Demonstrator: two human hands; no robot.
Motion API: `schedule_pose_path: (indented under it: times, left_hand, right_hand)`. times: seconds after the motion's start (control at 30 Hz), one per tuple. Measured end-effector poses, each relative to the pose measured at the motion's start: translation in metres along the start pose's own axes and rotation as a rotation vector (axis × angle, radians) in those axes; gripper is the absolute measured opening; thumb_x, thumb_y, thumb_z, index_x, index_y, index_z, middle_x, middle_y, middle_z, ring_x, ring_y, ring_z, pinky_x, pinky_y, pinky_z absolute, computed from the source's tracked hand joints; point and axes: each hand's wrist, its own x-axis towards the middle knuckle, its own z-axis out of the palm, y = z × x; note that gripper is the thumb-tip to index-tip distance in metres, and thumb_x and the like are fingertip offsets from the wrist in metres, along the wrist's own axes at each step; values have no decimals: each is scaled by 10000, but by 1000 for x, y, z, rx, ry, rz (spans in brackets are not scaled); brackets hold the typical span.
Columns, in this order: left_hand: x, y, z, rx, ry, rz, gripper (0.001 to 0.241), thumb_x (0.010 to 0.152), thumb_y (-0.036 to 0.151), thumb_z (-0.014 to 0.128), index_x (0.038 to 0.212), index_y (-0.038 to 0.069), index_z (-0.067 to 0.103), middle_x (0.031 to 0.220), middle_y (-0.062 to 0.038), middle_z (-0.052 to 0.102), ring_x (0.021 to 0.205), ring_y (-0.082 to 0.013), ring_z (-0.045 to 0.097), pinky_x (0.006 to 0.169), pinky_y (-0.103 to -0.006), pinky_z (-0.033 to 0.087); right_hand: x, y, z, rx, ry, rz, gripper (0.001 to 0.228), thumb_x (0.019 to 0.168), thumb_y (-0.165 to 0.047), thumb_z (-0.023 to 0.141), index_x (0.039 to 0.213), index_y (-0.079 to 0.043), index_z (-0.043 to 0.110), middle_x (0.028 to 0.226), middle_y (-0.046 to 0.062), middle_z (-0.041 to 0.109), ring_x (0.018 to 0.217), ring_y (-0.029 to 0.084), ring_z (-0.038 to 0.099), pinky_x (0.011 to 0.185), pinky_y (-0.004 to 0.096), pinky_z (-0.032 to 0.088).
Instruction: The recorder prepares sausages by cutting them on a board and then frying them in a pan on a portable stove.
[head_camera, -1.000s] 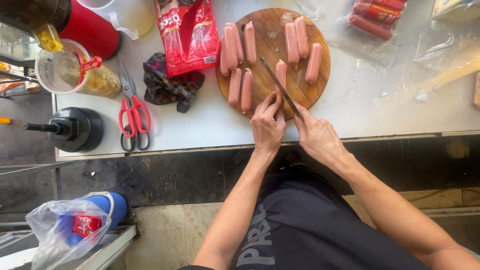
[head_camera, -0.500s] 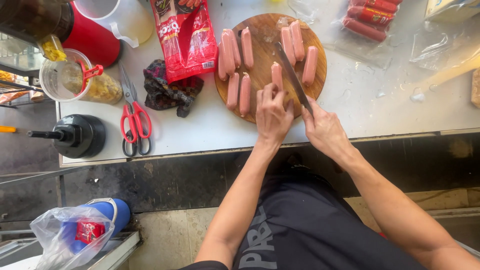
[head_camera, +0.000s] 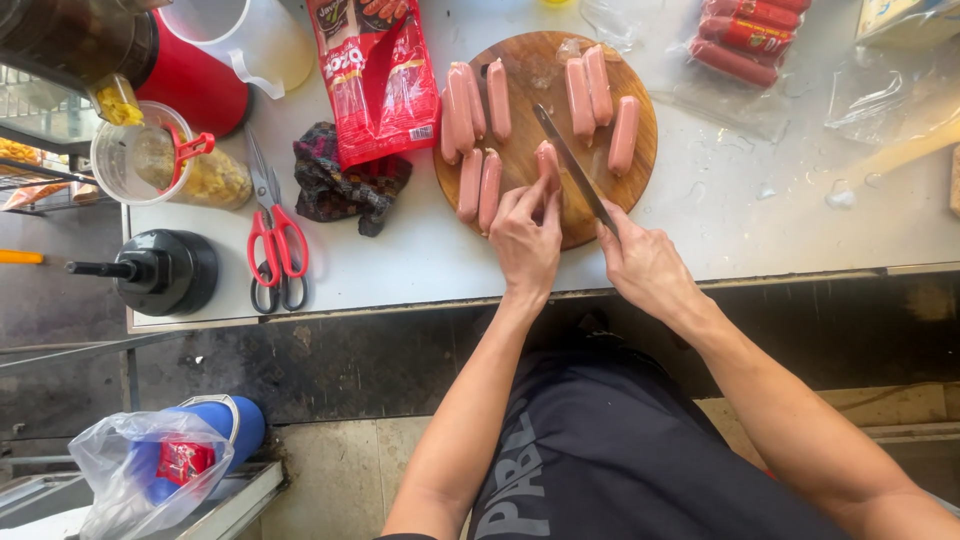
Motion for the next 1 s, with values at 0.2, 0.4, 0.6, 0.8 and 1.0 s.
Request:
schedule_pose_path:
  times: [0.2, 0.4, 0.6, 0.8, 1.0]
  left_hand:
    - [-6, -17, 11, 43, -15, 36, 189, 925, 176, 724, 1100, 176, 795, 951, -31, 700, 887, -214, 744, 676, -324, 640]
    - [-20, -24, 11, 51, -2, 95, 221, 941, 160, 702, 1147, 162, 783, 1046, -19, 682, 978, -204, 728, 812, -316, 620]
    - [-22, -18, 8, 22, 26, 106, 203, 957, 166, 702, 1143, 159, 785, 1064, -32, 693, 998, -208, 728, 854, -321, 613]
    - [-30, -22, 7, 37, 58, 197, 258, 930, 82, 692, 1175, 111, 769, 1088, -53, 691, 1007, -225, 719, 875, -328, 597]
    - [-33, -23, 5, 10, 68, 207, 229, 936, 91, 711, 1157, 84, 771, 1112, -95, 714, 1021, -248, 724, 890, -328, 593]
  right_hand:
    - [7, -15, -1, -66, -50, -11, 441, 1075, -275, 409, 1486, -146, 505, 875, 364, 702, 867, 531, 703, 786, 612, 561]
    - [26, -15, 6, -87, -56, -69, 454, 1061, -251, 398, 1503, -186, 474, 994, 396, 685, 905, 586, 668, 823, 655, 541]
    - [12, -16, 5, -110, -95, -34, 474, 1064, -260, 380, 1534, -233, 440, 989, 393, 689, 917, 584, 670, 835, 652, 547]
    - [12, -26, 0, -81, -116, -6, 468, 1061, -283, 374, 1524, -262, 442, 996, 372, 697, 932, 559, 678, 843, 632, 552]
    - [5, -17, 11, -105, -132, -34, 462, 1060, -250, 379, 1517, -238, 446, 929, 363, 710, 896, 547, 698, 822, 624, 567]
